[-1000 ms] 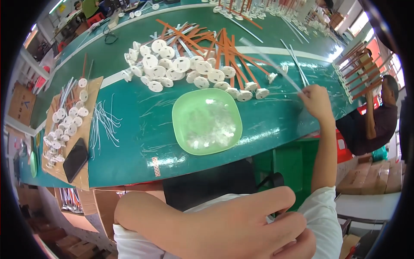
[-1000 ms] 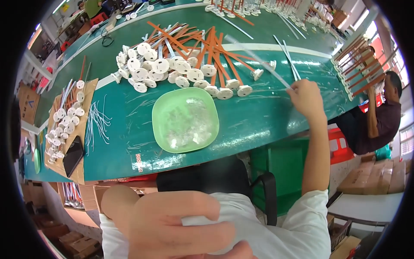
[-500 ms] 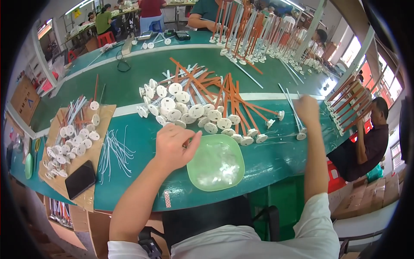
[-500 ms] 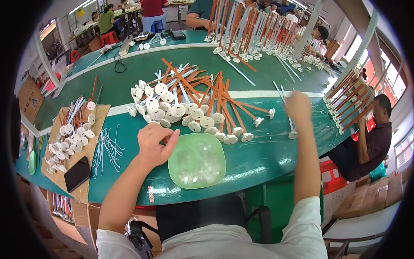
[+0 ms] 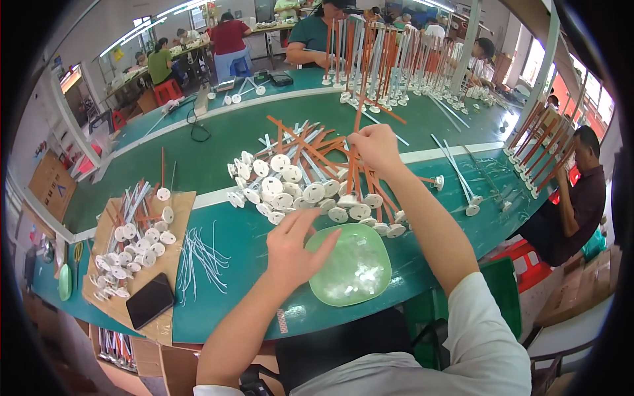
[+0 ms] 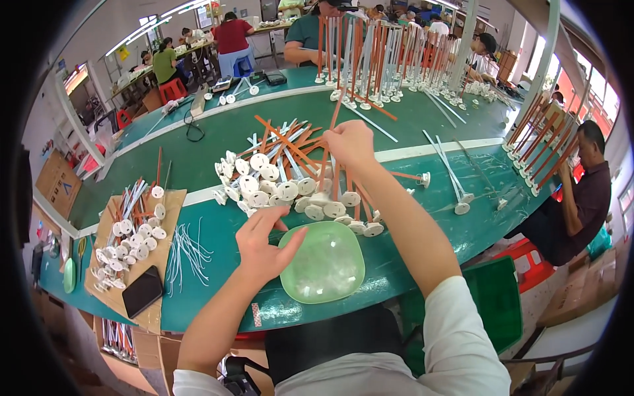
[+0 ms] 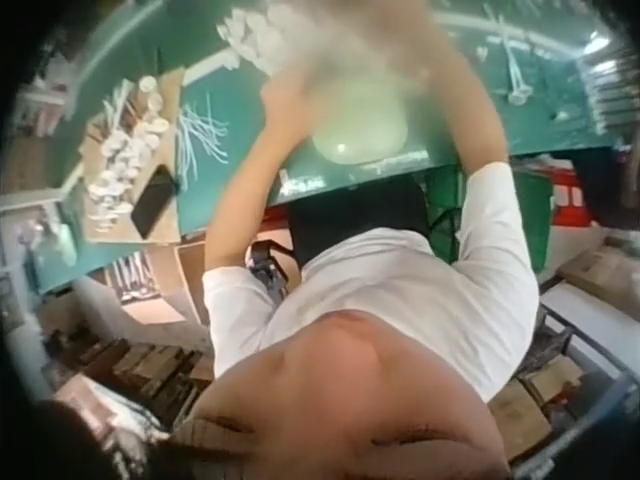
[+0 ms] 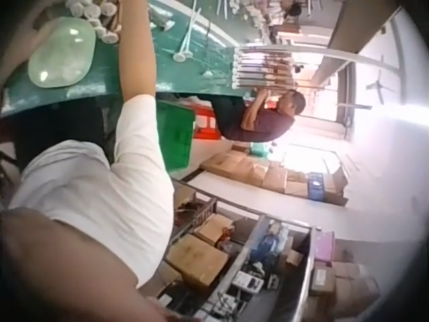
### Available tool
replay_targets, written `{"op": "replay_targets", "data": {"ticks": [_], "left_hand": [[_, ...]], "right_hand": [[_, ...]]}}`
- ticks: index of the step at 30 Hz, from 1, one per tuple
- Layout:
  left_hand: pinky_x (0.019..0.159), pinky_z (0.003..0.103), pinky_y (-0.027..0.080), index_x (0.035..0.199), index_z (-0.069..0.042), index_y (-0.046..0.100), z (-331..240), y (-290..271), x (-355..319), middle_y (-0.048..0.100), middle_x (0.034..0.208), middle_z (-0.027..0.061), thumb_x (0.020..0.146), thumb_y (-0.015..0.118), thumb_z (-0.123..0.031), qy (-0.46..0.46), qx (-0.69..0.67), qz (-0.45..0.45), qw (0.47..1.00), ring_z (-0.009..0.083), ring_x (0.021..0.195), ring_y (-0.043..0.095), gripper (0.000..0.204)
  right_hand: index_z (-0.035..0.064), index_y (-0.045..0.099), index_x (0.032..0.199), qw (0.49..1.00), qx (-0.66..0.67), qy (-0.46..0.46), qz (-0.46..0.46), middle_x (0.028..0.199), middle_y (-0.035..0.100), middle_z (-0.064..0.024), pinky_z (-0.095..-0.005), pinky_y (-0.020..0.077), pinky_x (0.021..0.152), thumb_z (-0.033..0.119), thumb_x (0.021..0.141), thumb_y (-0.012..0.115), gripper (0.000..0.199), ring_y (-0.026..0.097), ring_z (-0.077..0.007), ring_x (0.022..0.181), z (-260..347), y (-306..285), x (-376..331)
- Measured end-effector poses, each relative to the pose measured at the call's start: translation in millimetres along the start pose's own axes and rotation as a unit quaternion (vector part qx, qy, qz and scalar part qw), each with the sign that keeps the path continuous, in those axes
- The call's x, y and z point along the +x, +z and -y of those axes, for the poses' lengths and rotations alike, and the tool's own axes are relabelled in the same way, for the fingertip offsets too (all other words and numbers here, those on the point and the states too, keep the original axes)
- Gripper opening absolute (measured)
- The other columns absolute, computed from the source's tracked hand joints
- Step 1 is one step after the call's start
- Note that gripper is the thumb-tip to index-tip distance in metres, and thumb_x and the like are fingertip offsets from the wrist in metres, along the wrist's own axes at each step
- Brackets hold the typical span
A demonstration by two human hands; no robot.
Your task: The recorder is assembling LED light strips by manually attaching circular plastic bases onto the strips.
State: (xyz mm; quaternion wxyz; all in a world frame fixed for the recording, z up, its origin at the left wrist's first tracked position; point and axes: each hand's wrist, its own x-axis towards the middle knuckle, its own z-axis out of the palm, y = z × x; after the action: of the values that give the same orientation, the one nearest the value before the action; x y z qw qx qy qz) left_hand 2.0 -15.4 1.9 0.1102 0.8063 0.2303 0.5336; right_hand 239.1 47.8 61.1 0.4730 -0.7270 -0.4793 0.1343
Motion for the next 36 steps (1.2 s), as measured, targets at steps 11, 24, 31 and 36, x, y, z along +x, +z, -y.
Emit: {"op": "replay_targets", "data": {"ticks": [11, 24, 31, 36], "left_hand": [[0.082, 0.029, 0.053, 0.11, 0.011, 0.064, -4.6, 6.9, -14.4, 0.068, 0.102, 0.0143, 0.076, 0.075, 0.002, -0.102, -0.107, 0.062, 0.987, 0.0169, 0.09, 0.065, 0.037], [0.104, 0.044, 0.043, 0.135, 0.004, 0.047, -14.1, -1.5, -9.9, 0.06, 0.127, 0.0165, 0.098, 0.053, -0.018, -0.321, -0.731, 0.086, 0.596, 0.0262, 0.117, 0.058, 0.044], [0.099, 0.039, 0.047, 0.129, 0.007, 0.052, 0.2, -8.9, -11.3, 0.061, 0.123, 0.0162, 0.093, 0.06, -0.012, -0.349, -0.671, 0.131, 0.641, 0.024, 0.113, 0.06, 0.041], [0.097, 0.038, 0.049, 0.128, 0.008, 0.053, 1.2, -8.1, -12.8, 0.062, 0.122, 0.0175, 0.089, 0.065, -0.011, -0.352, -0.649, 0.14, 0.66, 0.0248, 0.112, 0.061, 0.046]], "right_hand": [[0.0002, 0.07, 0.077, 0.952, 0.151, -0.252, -0.092, 0.062, 0.065, -0.0127, -0.0362, 0.0513, 0.058, 0.025, 0.083, 0.067, 0.026, 0.066, -0.0271, 0.058, 53.0, 13.8, -70.1], [0.0011, 0.07, 0.088, 0.799, 0.121, -0.589, -0.019, 0.086, 0.069, -0.0106, -0.036, 0.0543, 0.065, 0.008, 0.065, 0.082, 0.027, 0.066, -0.0272, 0.071, 7.8, -13.4, -132.0], [0.0006, 0.071, 0.087, 0.786, 0.153, -0.599, 0.003, 0.086, 0.069, -0.0102, -0.0325, 0.0553, 0.061, -0.005, 0.061, 0.077, 0.027, 0.068, -0.0258, 0.073, 4.3, -5.6, -125.1], [0.0008, 0.072, 0.088, 0.807, 0.167, -0.566, -0.02, 0.085, 0.069, -0.0099, -0.0315, 0.0547, 0.058, -0.01, 0.058, 0.072, 0.032, 0.067, -0.0253, 0.072, -0.6, -2.5, -128.9]]}}
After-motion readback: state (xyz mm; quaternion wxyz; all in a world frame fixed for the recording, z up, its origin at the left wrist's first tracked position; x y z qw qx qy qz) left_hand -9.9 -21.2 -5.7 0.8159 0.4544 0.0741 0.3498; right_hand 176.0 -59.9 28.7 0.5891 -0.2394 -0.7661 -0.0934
